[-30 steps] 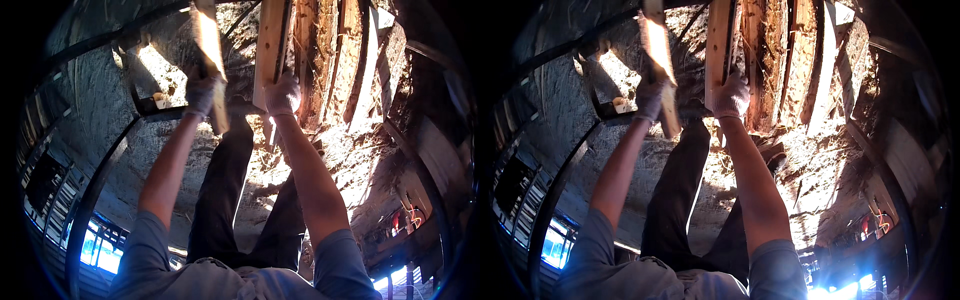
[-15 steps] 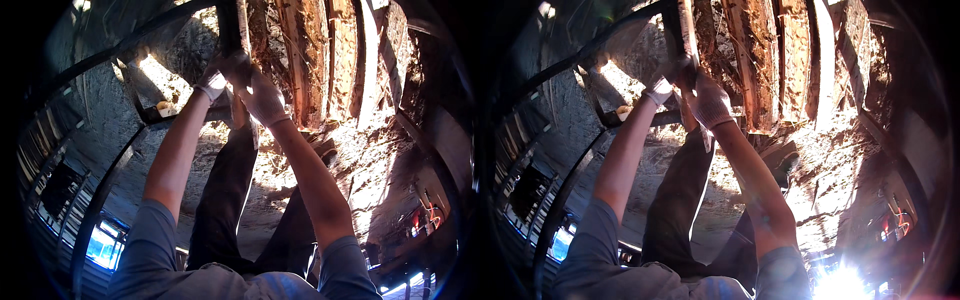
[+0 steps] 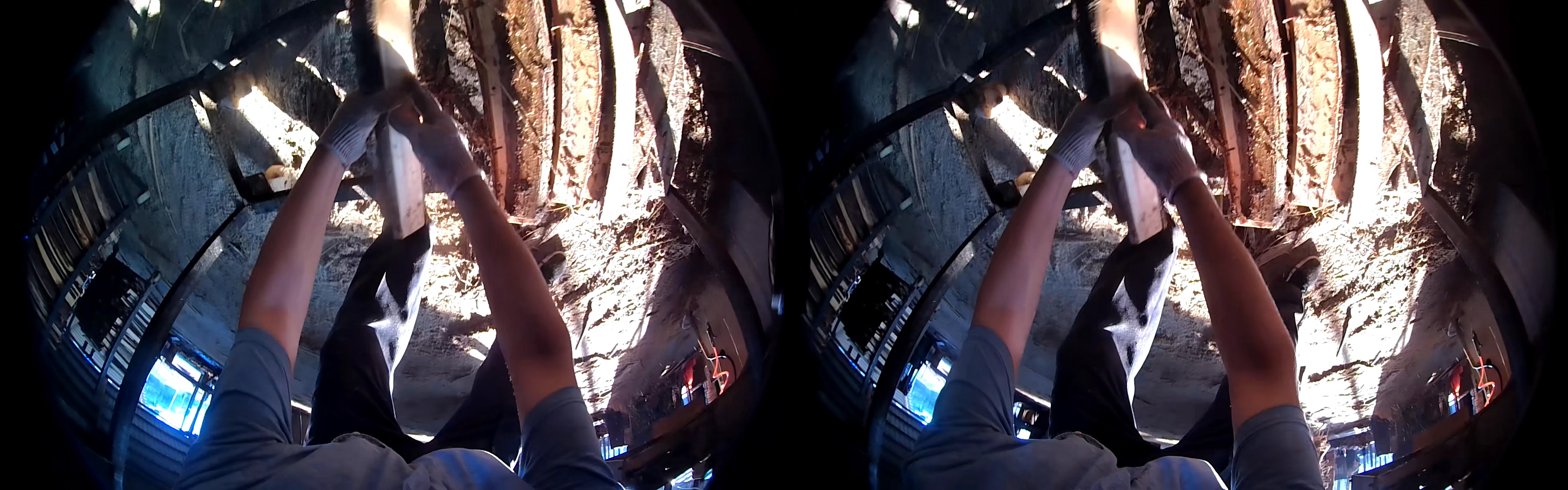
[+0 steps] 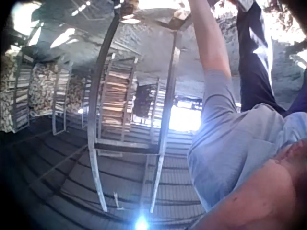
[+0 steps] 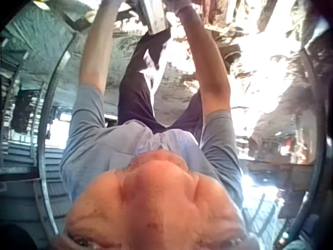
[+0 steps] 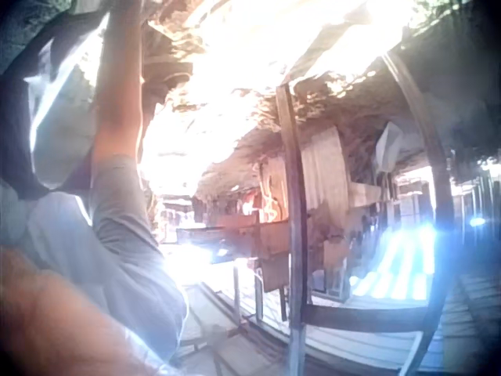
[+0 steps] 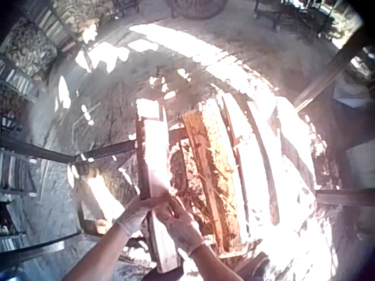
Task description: The person repeatedly picks up wooden planks and places them onto a conveyor belt feeding a wood processing machine. The planks are fed into the machine, and the person retrieves the processed pieces to stack them on a pile to the left. The task involves continuous handling of lumber in a workshop environment.
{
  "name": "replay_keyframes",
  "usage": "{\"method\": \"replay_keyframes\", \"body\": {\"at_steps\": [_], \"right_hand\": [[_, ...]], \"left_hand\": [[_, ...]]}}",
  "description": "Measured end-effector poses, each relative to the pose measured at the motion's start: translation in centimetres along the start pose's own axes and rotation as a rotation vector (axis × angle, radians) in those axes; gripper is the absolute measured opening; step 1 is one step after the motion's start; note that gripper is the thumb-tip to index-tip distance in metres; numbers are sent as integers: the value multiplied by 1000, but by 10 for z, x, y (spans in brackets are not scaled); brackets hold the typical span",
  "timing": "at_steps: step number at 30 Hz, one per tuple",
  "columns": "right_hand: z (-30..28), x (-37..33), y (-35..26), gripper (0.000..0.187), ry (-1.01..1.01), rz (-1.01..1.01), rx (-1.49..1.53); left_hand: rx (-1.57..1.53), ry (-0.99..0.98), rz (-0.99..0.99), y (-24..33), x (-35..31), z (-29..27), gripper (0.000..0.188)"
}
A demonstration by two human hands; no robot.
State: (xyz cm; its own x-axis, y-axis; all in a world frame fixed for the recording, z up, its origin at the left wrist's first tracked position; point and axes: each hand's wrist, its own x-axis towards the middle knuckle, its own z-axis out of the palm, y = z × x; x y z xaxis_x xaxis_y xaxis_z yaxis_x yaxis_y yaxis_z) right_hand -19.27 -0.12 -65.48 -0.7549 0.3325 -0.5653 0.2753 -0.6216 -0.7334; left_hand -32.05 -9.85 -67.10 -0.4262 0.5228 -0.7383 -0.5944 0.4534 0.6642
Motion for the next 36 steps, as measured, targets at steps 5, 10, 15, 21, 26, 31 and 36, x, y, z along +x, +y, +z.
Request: {"method": "replay_keyframes", "body": {"at_steps": [5,10,15,21,26,31,36], "right_hand": [[30,-68,-50,63,209,-222,-218],[21,-146,-117,63,221,111,-458],[14,-262,-141,20,326,-80,-656],[-10,-417,-168,35,258,-16,-713],[-3,-498,-219,28,280,92,-589],[-32,-529,-238,21,160,-17,-467],[-77,-540,-277,17,81,-227,-491]], "left_hand": [[-43,-85,169,-7,-98,-27,35],[-547,-136,-8,7,-188,27,37],[-277,-50,-63,-110,-250,32,26],[-646,-132,-211,-96,-346,110,30],[-207,-331,-134,41,-420,179,46],[-294,-355,-144,90,-465,225,40],[-328,-323,-49,180,-522,304,40]]}}
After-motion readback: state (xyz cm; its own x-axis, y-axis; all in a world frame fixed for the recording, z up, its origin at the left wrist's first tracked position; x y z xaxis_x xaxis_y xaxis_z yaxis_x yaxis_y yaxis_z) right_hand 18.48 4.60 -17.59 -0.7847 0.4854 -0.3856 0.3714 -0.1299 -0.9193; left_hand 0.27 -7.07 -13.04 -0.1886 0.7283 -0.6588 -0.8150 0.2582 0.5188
